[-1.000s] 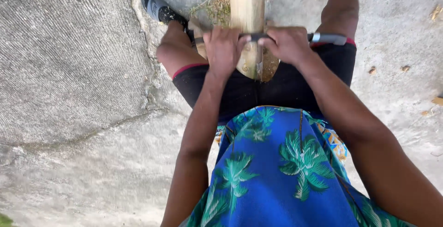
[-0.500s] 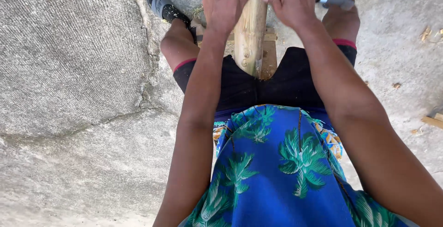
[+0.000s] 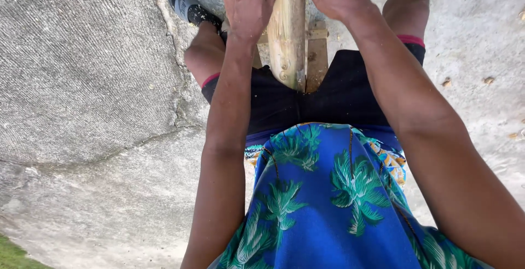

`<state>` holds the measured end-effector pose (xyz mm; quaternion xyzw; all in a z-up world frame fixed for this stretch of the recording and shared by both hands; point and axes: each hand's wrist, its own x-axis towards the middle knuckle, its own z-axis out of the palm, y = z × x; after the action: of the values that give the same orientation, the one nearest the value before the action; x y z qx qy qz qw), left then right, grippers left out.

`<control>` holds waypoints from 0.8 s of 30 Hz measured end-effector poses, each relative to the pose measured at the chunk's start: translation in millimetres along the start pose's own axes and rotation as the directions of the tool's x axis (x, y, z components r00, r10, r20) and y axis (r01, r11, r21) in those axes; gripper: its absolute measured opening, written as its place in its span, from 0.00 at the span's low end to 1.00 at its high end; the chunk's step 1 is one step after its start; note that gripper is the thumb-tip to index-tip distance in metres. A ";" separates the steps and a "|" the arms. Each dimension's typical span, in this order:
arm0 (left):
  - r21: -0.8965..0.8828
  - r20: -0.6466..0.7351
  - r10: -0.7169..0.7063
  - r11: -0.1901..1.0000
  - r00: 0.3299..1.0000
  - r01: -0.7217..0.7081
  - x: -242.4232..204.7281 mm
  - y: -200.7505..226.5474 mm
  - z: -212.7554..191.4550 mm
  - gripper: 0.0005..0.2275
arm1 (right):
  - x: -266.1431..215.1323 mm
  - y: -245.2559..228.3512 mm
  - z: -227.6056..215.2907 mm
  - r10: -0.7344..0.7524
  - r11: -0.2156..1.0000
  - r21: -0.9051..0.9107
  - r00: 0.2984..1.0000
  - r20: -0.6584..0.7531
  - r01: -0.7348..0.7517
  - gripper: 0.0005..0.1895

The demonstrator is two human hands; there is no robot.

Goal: Scraping the outer skin of a bamboo pole using a machete.

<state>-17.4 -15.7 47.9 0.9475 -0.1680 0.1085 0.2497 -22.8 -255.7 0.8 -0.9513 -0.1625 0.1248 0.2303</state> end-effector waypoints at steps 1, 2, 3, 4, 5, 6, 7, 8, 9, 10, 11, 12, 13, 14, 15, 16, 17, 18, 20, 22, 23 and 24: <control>0.032 0.016 0.006 0.999 1.000 -0.006 -3.9 2.2 -3.4 0.17 | -7.6 2.1 3.6 -0.088 0.996 -0.016 0.993 -0.083 0.087 0.25; 0.064 0.032 0.011 0.998 0.999 -0.013 -8.3 4.1 -6.6 0.18 | -15.2 4.1 7.7 -0.175 0.984 -0.039 0.971 -0.163 0.171 0.25; 0.061 0.036 0.005 0.998 0.999 -0.007 -19.2 7.4 -7.3 0.18 | -21.5 -3.2 5.4 -0.174 0.985 -0.036 0.972 -0.155 0.171 0.25; 0.065 0.072 -0.032 0.998 0.997 0.027 -30.2 10.6 -8.2 0.18 | -27.9 -10.7 3.1 -0.127 0.990 -0.074 0.990 -0.065 0.122 0.27; 0.070 0.101 -0.065 0.996 0.993 0.058 -37.7 13.0 -7.9 0.19 | -30.5 -16.5 -0.9 -0.078 0.989 -0.121 0.997 0.018 0.079 0.29; 0.068 0.098 -0.068 0.996 0.993 0.061 -44.4 16.9 -9.7 0.19 | -39.2 -21.1 1.0 -0.080 0.989 -0.125 0.997 0.020 0.082 0.29; 0.066 0.104 -0.084 0.995 0.991 0.078 -53.0 21.1 -12.5 0.19 | -49.4 -26.7 4.0 -0.074 0.994 -0.086 0.997 0.005 0.074 0.30; 0.065 0.110 -0.101 0.993 0.989 0.095 -61.9 25.5 -15.3 0.18 | -60.0 -32.5 7.0 -0.066 0.997 -0.048 0.998 -0.010 0.066 0.31; 0.066 0.112 -0.107 0.993 0.988 0.100 -72.3 28.6 -17.1 0.18 | -66.5 -37.5 7.6 -0.069 0.997 -0.046 0.998 -0.005 0.068 0.31; 0.072 0.128 -0.124 0.991 0.984 0.116 -82.1 32.0 -19.3 0.18 | -72.8 -42.7 7.7 -0.024 0.998 -0.053 0.996 0.086 0.029 0.29; 0.075 0.142 -0.140 0.989 0.980 0.130 -87.5 34.6 -20.7 0.18 | -75.6 -46.3 5.3 0.022 0.998 -0.066 0.985 0.173 -0.011 0.28; 0.075 0.140 -0.143 0.988 0.980 0.134 -103.3 40.7 -23.7 0.18 | -89.7 -51.6 7.2 0.020 0.998 -0.068 0.984 0.176 -0.008 0.28; 0.062 0.167 -0.168 0.985 0.972 0.159 -116.7 44.2 -23.9 0.18 | -99.8 -54.7 10.3 -0.027 0.999 -0.015 0.993 0.118 0.029 0.23; 0.049 0.193 -0.191 0.982 0.962 0.185 -129.7 47.6 -23.5 0.18 | -109.6 -57.3 13.5 -0.071 0.997 0.036 0.996 0.058 0.069 0.19; 0.049 0.194 -0.192 0.981 0.962 0.186 -129.5 47.4 -23.9 0.18 | -109.7 -57.9 11.0 -0.072 0.997 0.036 0.996 0.060 0.070 0.19; 0.039 0.221 -0.212 0.977 0.952 0.208 -129.8 47.0 -24.0 0.18 | -110.1 -58.4 8.9 -0.098 0.995 0.003 0.993 0.059 0.098 0.20; 0.027 0.244 -0.227 0.974 0.943 0.227 -133.1 47.5 -22.8 0.18 | -113.4 -58.8 8.2 -0.125 0.991 -0.035 0.991 0.056 0.127 0.23; 0.024 0.239 -0.225 0.974 0.945 0.226 -122.8 41.9 -19.9 0.18 | -104.8 -55.2 8.0 -0.126 0.991 -0.040 0.991 0.054 0.128 0.23; 0.062 0.109 -0.117 0.992 0.987 0.111 -99.6 30.7 -15.7 0.18 | -81.8 -46.9 4.6 -0.082 0.984 -0.148 0.992 0.093 0.095 0.25; 0.019 0.093 -0.110 0.994 0.989 0.109 -60.7 13.3 -10.4 0.18 | -51.0 -36.0 -3.1 -0.095 0.986 -0.136 0.995 0.025 0.098 0.24; -0.022 0.070 -0.089 0.996 0.994 0.091 -34.7 2.5 -6.6 0.19 | -29.7 -28.5 -9.9 -0.105 0.987 -0.128 0.993 -0.060 0.097 0.24; -0.025 0.054 -0.089 0.996 0.995 0.090 -24.6 -17.2 18.7 0.19 | -11.1 -19.8 -13.6 -0.115 0.985 -0.140 0.991 -0.065 0.105 0.24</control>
<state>-31.4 -4.7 17.3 0.9531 -0.1332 0.0699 0.2627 -33.7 -248.5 23.9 -0.9584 -0.2143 0.0659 0.1769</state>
